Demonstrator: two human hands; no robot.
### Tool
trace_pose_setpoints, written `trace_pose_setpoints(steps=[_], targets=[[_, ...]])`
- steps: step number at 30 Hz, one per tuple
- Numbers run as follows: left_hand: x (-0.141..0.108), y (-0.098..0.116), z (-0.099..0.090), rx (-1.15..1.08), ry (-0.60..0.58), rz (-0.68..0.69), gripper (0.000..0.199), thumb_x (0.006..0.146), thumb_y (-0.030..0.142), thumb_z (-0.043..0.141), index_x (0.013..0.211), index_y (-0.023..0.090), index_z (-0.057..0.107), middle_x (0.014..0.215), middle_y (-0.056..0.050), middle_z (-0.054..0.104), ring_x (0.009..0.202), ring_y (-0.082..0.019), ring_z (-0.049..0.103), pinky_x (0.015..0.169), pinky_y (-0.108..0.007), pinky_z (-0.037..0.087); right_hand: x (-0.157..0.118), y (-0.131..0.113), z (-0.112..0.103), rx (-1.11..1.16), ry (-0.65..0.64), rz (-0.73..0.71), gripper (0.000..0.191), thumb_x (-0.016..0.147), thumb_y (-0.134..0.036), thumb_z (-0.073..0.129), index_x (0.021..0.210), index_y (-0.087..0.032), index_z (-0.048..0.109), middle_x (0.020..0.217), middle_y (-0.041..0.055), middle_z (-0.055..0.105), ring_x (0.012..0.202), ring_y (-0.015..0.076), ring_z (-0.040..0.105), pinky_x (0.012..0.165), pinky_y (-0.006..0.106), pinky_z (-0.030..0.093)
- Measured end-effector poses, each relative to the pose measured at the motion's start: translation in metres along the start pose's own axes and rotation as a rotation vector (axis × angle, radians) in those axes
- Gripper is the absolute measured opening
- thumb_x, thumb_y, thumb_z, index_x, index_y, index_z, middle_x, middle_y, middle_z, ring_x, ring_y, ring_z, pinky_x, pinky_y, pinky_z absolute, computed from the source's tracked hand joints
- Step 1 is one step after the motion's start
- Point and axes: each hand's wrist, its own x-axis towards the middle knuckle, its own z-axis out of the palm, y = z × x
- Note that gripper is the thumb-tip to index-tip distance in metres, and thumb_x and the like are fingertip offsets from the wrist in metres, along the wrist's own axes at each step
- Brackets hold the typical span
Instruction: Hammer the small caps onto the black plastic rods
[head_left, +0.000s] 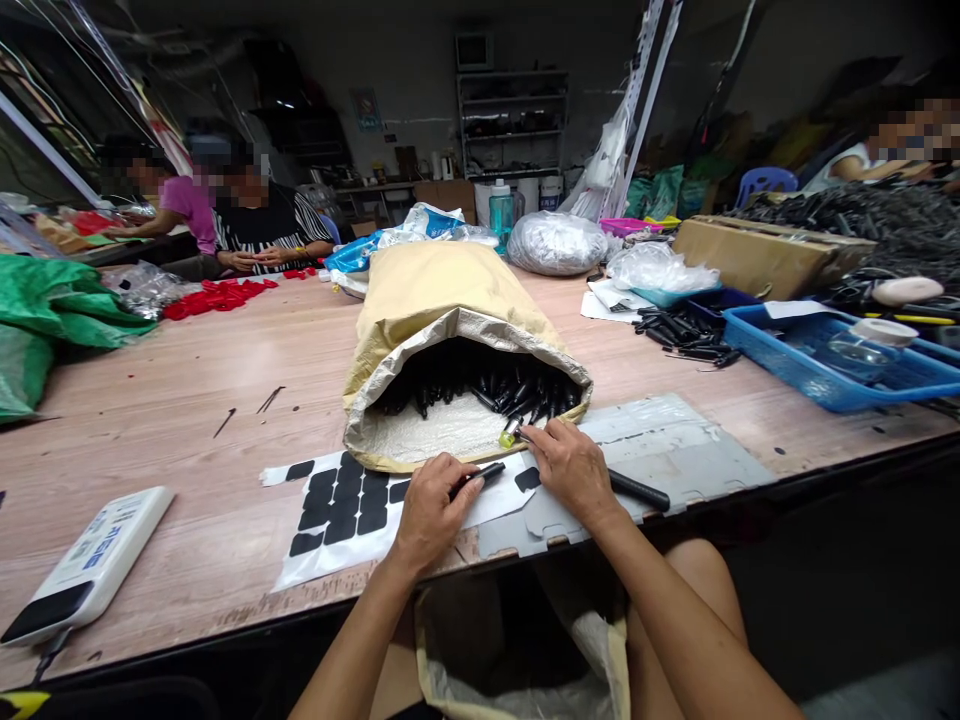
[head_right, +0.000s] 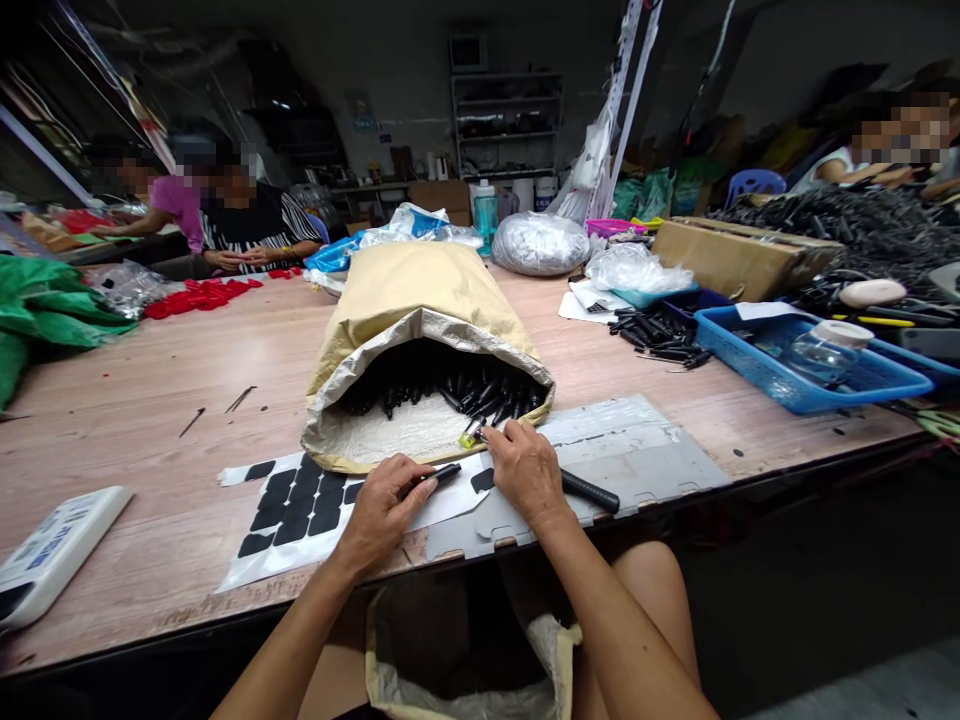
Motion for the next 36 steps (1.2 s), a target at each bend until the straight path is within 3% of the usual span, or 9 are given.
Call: trace_pose_setpoints(steps=[3,8,15,19,22,27,30,33,36], targets=[[-0.019,0.029,-0.006,-0.067,-0.119,0.067,0.023,0.098,0.035,0.054,0.109,0.024,0.070,0.098,-0.007,0.069,0.094,-0.022,0.063,0.085,-0.034,0.047,0.000,0.000,-0.001,0.008,-0.004,-0.003,0.028,0.098,-0.024,0.051,0.121,-0.028,0.068,0.091,0.0053,0.062,0.093,0.0201,0.053,0.079,0.029,0.036],[-0.071,0.060,0.015,-0.180,-0.597,0.083,0.024,0.095,0.035,0.056,0.115,0.031,0.071,0.099,-0.002,0.075,0.086,-0.019,0.068,0.080,-0.029,0.049,0.000,0.000,-0.001,0.006,-0.002,-0.001,0.028,0.098,-0.023,0.051,0.120,-0.027,0.068,0.092,0.0055,0.063,0.093,0.0202,0.054,0.080,0.029,0.037],[-0.103,-0.007,0.120,0.007,-0.713,-0.409,0.036,0.089,0.029,0.054,0.122,0.026,0.070,0.122,-0.008,0.072,0.115,-0.030,0.065,0.099,-0.041,0.049,0.000,-0.001,-0.002,0.010,-0.002,0.004,0.027,0.097,-0.022,0.053,0.119,-0.027,0.069,0.092,0.0048,0.063,0.094,0.0201,0.054,0.079,0.030,0.037],[-0.103,-0.024,0.150,0.023,-0.702,-0.479,0.045,0.089,0.021,0.052,0.133,0.015,0.065,0.133,-0.015,0.066,0.122,-0.031,0.062,0.108,-0.045,0.044,0.000,0.000,-0.002,0.016,0.001,0.001,0.027,0.097,-0.023,0.053,0.119,-0.027,0.068,0.092,0.0049,0.063,0.093,0.0198,0.054,0.079,0.029,0.037],[-0.103,-0.007,0.130,0.005,-0.764,-0.473,0.052,0.085,0.027,0.062,0.136,0.021,0.063,0.134,-0.014,0.066,0.121,-0.034,0.062,0.105,-0.047,0.047,0.000,0.000,-0.001,0.017,0.000,0.001,0.027,0.097,-0.023,0.053,0.120,-0.027,0.068,0.092,0.0048,0.062,0.093,0.0197,0.054,0.078,0.029,0.037],[-0.062,0.043,0.036,-0.259,-0.990,-0.127,0.040,0.079,0.052,0.071,0.112,0.030,0.076,0.094,-0.003,0.078,0.086,-0.025,0.071,0.079,-0.034,0.054,0.000,-0.001,0.000,0.008,0.006,-0.006,0.029,0.098,-0.022,0.051,0.121,-0.027,0.067,0.092,0.0051,0.062,0.093,0.0202,0.053,0.079,0.030,0.036],[-0.001,0.041,-0.011,-0.372,-0.666,-0.137,0.038,0.089,0.054,0.059,0.104,0.023,0.075,0.091,-0.003,0.075,0.081,-0.019,0.067,0.071,-0.027,0.051,0.000,-0.001,0.000,0.008,0.017,-0.004,0.030,0.098,-0.023,0.050,0.122,-0.026,0.067,0.092,0.0056,0.062,0.093,0.0206,0.053,0.080,0.030,0.037],[0.065,0.006,-0.030,0.033,-0.011,-0.276,0.042,0.092,0.052,0.054,0.109,0.018,0.072,0.095,-0.009,0.073,0.090,-0.024,0.066,0.077,-0.033,0.050,0.000,-0.001,0.000,0.020,0.020,-0.004,0.030,0.098,-0.023,0.050,0.122,-0.027,0.067,0.091,0.0055,0.062,0.094,0.0205,0.053,0.080,0.030,0.038],[0.113,-0.032,-0.031,0.379,0.260,-0.504,0.042,0.093,0.045,0.055,0.115,0.011,0.068,0.112,-0.021,0.069,0.103,-0.033,0.065,0.084,-0.041,0.049,0.000,0.000,-0.001,0.031,0.012,-0.001,0.029,0.097,-0.023,0.051,0.120,-0.027,0.068,0.092,0.0051,0.062,0.093,0.0202,0.054,0.081,0.030,0.038]])
